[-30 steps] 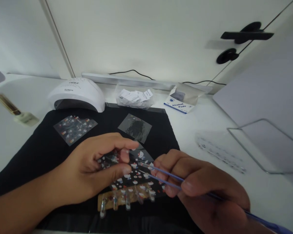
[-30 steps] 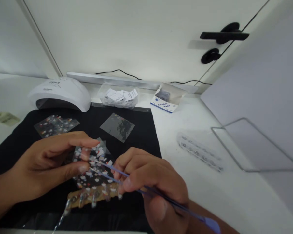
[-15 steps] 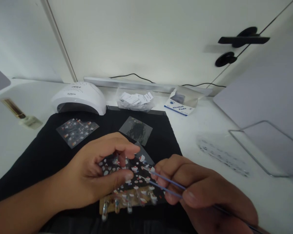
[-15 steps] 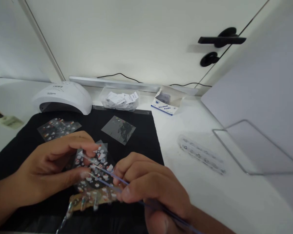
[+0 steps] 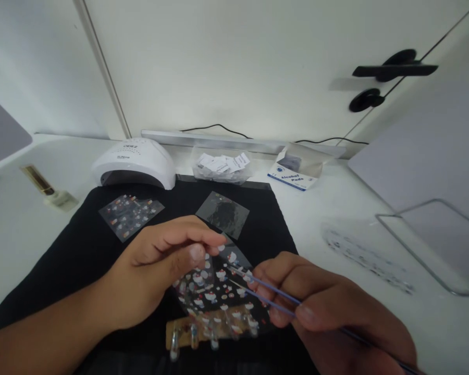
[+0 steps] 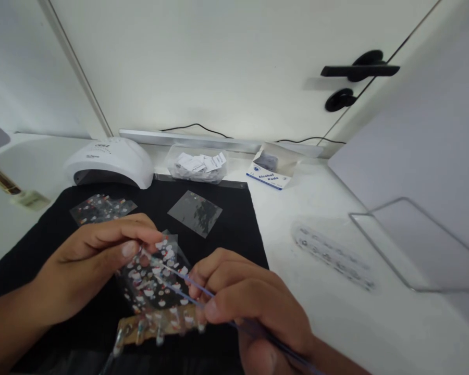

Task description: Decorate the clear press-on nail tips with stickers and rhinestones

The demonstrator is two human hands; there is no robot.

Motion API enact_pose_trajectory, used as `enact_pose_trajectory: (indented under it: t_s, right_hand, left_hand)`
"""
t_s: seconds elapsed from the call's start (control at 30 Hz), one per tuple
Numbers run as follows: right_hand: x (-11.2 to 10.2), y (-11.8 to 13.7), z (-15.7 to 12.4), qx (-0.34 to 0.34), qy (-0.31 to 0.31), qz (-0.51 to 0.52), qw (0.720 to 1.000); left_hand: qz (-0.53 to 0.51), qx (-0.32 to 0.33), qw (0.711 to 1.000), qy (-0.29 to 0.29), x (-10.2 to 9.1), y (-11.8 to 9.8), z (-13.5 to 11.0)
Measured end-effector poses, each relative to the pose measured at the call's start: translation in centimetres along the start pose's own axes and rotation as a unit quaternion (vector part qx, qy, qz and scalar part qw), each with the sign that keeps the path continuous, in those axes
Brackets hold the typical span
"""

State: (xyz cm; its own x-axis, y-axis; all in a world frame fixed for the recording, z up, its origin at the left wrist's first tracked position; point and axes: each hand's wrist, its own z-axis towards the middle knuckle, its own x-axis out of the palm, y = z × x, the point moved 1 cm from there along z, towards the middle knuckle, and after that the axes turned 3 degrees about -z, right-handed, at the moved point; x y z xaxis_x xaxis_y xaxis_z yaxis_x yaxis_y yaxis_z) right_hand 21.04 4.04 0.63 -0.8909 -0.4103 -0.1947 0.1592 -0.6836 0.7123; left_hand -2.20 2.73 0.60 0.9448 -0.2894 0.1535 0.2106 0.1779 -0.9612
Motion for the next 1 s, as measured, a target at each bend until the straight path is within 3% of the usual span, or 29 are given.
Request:
enact_pose_trajectory:
  t_s: [0.17,0.33,0.77,1.0]
  right_hand:
    - [0.0,-0.1,-0.2,-0.003,-0.008,0.001,1.000]
    - [0.1,-0.1,-0.1,-0.010,-0.014,-0.002,1.000]
    - [0.2,-0.1,0.2,-0.007,-0.030,0.010,0.999]
    - [0.3,-0.2,0.2,0.006,-0.070,0.014,0.997]
  left_hand:
    - [-0.112,-0.063,0.991,-0.023,0.4,0.2,0.3]
    - [-0.162,-0.082,0.982,-0.056,0.5,0.1,0.3]
    - [-0.180,-0.075,0.976,-0.097,0.3,0.4,0.6]
    - [-0.159,-0.052,0.975,-0.146,-0.3,0.5,1.2]
